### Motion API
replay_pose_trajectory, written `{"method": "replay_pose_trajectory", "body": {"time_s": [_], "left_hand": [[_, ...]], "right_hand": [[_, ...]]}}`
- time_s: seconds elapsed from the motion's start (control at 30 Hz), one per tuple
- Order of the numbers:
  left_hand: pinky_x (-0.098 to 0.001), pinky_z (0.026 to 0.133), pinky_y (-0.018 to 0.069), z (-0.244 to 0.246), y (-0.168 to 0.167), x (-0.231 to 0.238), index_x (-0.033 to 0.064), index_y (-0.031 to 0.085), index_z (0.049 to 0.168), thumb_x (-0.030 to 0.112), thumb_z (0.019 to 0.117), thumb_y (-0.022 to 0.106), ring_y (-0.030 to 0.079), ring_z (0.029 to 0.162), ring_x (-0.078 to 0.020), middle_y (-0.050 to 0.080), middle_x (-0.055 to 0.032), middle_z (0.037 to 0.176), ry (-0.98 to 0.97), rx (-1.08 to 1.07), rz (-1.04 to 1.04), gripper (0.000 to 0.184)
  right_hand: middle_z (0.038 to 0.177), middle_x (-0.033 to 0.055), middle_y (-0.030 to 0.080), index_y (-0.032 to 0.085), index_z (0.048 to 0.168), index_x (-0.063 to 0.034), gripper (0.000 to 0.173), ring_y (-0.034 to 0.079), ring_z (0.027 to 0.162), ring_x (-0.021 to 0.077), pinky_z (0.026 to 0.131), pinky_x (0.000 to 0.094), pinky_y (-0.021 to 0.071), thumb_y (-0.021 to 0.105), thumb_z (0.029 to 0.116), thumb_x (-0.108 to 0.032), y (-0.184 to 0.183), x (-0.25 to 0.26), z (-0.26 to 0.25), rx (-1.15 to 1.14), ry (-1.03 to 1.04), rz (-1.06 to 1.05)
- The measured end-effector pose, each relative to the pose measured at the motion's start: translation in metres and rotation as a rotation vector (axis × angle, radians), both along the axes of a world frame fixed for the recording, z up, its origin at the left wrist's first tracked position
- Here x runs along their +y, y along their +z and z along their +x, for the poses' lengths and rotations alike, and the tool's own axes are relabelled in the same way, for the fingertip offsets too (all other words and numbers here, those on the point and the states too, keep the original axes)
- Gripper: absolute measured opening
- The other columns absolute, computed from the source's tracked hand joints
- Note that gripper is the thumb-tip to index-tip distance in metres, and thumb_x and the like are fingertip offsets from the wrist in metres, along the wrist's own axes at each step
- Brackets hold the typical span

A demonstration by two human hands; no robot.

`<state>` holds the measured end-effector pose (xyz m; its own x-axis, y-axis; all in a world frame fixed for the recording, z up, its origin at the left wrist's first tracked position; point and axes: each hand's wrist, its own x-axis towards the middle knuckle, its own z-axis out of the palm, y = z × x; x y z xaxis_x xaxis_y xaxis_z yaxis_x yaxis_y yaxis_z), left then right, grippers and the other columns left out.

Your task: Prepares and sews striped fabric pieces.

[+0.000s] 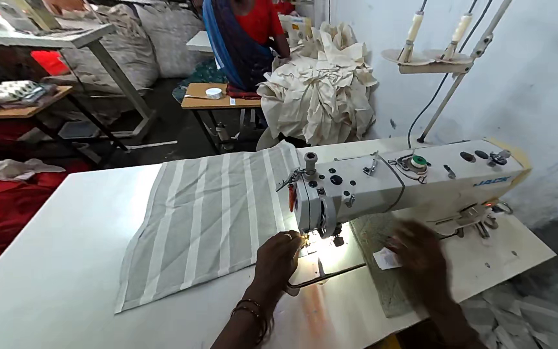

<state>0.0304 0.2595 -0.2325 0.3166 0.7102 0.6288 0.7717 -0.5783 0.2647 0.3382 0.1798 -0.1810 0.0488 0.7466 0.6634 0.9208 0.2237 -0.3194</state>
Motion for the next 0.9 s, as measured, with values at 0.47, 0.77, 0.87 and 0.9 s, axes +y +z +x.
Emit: {"method": "replay_pose_trajectory", "body": {"time_s": [0.47,0.77,0.87,0.9], "left_hand": [[-0.0477,0.080,0.0606,0.004,0.006,-0.008,0.0089,0.080,0.093,0.010,0.0892,0.067,0.074,0.097,-0.0289,0.077,-0.0092,0.099,0.054,0.040,-0.039,0.014],[-0.0584,0.115,0.0371,-0.030,0.001,-0.086,0.0033,0.073,0.120,0.043,0.0998,0.056,0.048,0.138,-0.0482,0.057,-0.0270,0.144,0.027,-0.008,-0.253,0.048],[-0.0518,0.115,0.0374,-0.034,-0.004,-0.098,-0.0004,0.075,0.109,0.031,0.0989,0.066,0.051,0.135,-0.0468,0.058,-0.0335,0.138,-0.045,-0.211,-0.335,0.035],[-0.0465,0.115,0.0389,-0.034,-0.002,-0.103,-0.0032,0.074,0.108,0.025,0.0993,0.066,0.052,0.134,-0.0431,0.058,-0.0342,0.137,-0.053,-0.295,-0.384,0.031]], "right_hand": [[0.144,0.0276,0.055,0.067,0.130,0.0041,0.039,0.050,0.136,0.0488,0.112,0.0604,0.0403,0.046,0.1016,-0.013,-0.052,-0.040,0.107,0.097,-0.395,0.111],[0.148,0.0334,0.048,0.055,0.141,0.0066,0.063,0.043,0.140,0.0518,0.106,0.0706,0.0387,0.069,0.0940,-0.034,-0.149,-0.250,0.160,0.079,-0.963,-1.093],[0.138,0.0251,0.059,0.067,0.127,-0.0005,0.038,0.055,0.131,0.0430,0.099,0.0597,0.0501,0.058,0.0993,-0.025,-0.162,-0.263,0.174,0.052,-0.949,-1.292],[0.135,0.0238,0.062,0.068,0.125,-0.0014,0.038,0.057,0.128,0.0421,0.099,0.0598,0.0500,0.057,0.0996,-0.028,-0.157,-0.257,0.173,0.060,-0.932,-1.261]]}}
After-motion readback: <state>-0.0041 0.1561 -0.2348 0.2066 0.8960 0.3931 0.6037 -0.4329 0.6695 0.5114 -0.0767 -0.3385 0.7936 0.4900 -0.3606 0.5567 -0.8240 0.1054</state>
